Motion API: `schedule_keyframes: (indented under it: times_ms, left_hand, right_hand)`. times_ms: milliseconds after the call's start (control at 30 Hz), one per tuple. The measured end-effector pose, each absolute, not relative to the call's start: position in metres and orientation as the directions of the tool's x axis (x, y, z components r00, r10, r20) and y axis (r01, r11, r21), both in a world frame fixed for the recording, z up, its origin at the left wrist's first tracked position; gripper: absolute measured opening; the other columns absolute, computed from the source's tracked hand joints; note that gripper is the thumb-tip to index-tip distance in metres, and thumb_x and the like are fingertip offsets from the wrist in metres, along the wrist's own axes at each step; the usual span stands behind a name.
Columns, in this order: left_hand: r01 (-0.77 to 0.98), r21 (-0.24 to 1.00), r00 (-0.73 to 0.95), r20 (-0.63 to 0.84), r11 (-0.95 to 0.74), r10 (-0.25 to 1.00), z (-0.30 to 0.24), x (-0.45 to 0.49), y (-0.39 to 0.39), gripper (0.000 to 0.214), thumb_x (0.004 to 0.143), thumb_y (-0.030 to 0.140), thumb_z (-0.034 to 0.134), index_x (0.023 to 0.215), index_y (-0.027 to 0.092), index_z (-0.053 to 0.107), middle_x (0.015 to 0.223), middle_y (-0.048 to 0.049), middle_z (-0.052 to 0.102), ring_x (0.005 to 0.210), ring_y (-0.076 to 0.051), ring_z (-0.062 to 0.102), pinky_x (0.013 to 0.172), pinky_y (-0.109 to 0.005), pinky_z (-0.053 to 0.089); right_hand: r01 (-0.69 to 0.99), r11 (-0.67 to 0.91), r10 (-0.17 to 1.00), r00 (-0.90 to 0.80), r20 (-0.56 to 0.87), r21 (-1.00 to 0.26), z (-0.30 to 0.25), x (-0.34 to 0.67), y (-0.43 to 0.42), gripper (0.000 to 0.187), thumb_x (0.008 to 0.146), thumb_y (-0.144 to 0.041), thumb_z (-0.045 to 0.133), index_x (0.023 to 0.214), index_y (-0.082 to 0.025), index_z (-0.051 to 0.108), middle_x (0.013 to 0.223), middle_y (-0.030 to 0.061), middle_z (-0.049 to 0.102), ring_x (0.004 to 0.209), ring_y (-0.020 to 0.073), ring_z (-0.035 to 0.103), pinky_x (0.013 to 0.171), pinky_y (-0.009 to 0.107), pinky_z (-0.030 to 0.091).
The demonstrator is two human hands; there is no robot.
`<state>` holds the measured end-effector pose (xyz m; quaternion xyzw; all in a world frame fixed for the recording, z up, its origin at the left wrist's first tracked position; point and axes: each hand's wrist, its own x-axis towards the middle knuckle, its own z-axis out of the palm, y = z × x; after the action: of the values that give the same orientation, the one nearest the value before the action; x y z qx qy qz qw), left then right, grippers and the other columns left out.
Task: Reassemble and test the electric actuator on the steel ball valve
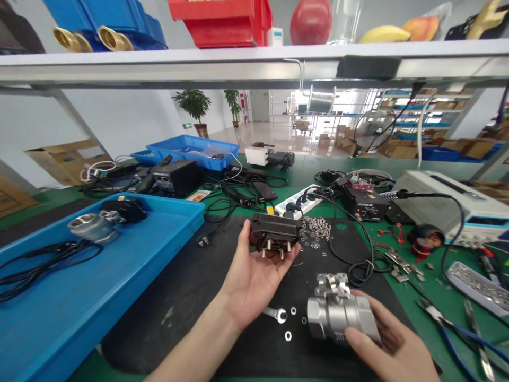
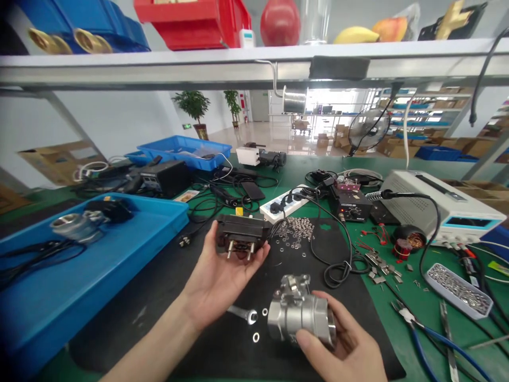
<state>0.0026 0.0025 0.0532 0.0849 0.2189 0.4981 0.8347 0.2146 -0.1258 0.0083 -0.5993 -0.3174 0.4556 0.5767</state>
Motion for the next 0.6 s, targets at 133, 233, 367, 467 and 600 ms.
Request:
schedule_keyframes:
  times_ms: [133, 233, 367, 467, 600]
  left_hand:
    - [-0.859, 0.313, 0.366, -0.178, 0.405, 0.913, 0.066, 0.014, 0.016, 0.068, 0.084, 0.068, 0.068, 0.125, 0.014, 0.064, 0.132, -0.0151, 0.067, 0.13, -0.028, 0.061, 0.111, -0.033, 0.054]
    - [-0.852, 0.4, 0.319, -0.117, 0.339, 0.94, 0.065, 0.017, 0.032, 0.061, 0.086, 0.064, 0.068, 0.124, 0.018, 0.066, 0.134, -0.0131, 0.067, 0.132, -0.028, 0.059, 0.113, -0.036, 0.052]
    - [-0.768, 0.585, 0.25, -0.1, 0.26, 0.963, 0.044, 0.021, 0.039, 0.038, 0.091, 0.046, 0.071, 0.118, 0.02, 0.071, 0.133, -0.0088, 0.069, 0.129, -0.027, 0.061, 0.114, -0.04, 0.05]
    - [-0.684, 0.702, 0.249, -0.034, 0.201, 0.968, 0.029, 0.026, 0.033, 0.029, 0.091, 0.035, 0.072, 0.116, 0.019, 0.073, 0.128, -0.0085, 0.073, 0.126, -0.028, 0.063, 0.111, -0.042, 0.051]
    - [-0.62, 0.761, 0.323, 0.024, 0.192, 0.946, 0.024, 0.032, 0.026, 0.04, 0.09, 0.034, 0.074, 0.127, 0.022, 0.068, 0.127, -0.0084, 0.073, 0.125, -0.032, 0.064, 0.105, -0.047, 0.052]
  right_hand:
    - [-0.085, -0.111, 0.953, 0.273, -0.13, -0.99, 0.011, 0.223, -0.088, 0.07, 0.064, -0.039, 0.091, 0.126, -0.019, 0.066, 0.115, 0.0102, 0.078, 0.1, 0.0269, 0.074, 0.082, 0.027, 0.062]
    - [-0.092, -0.104, 0.968, 0.219, -0.122, -0.99, 0.004, 0.221, -0.073, 0.07, 0.067, -0.037, 0.09, 0.129, -0.021, 0.061, 0.119, 0.0095, 0.076, 0.101, 0.0245, 0.074, 0.083, 0.026, 0.061]
    - [-0.1, -0.117, 0.971, 0.198, -0.135, -0.988, -0.009, 0.211, -0.064, 0.067, 0.067, -0.04, 0.089, 0.125, -0.021, 0.06, 0.113, 0.0106, 0.077, 0.095, 0.0252, 0.075, 0.08, 0.029, 0.062]
    - [-0.079, -0.154, 0.971, 0.171, -0.165, -0.985, -0.016, 0.208, -0.06, 0.065, 0.068, -0.04, 0.089, 0.124, -0.021, 0.061, 0.109, 0.0096, 0.077, 0.094, 0.025, 0.075, 0.08, 0.03, 0.062]
    - [-0.062, -0.2, 0.97, 0.132, -0.206, -0.978, -0.017, 0.21, -0.055, 0.062, 0.07, -0.04, 0.087, 0.124, -0.022, 0.062, 0.111, 0.0089, 0.077, 0.097, 0.0251, 0.075, 0.081, 0.031, 0.062]
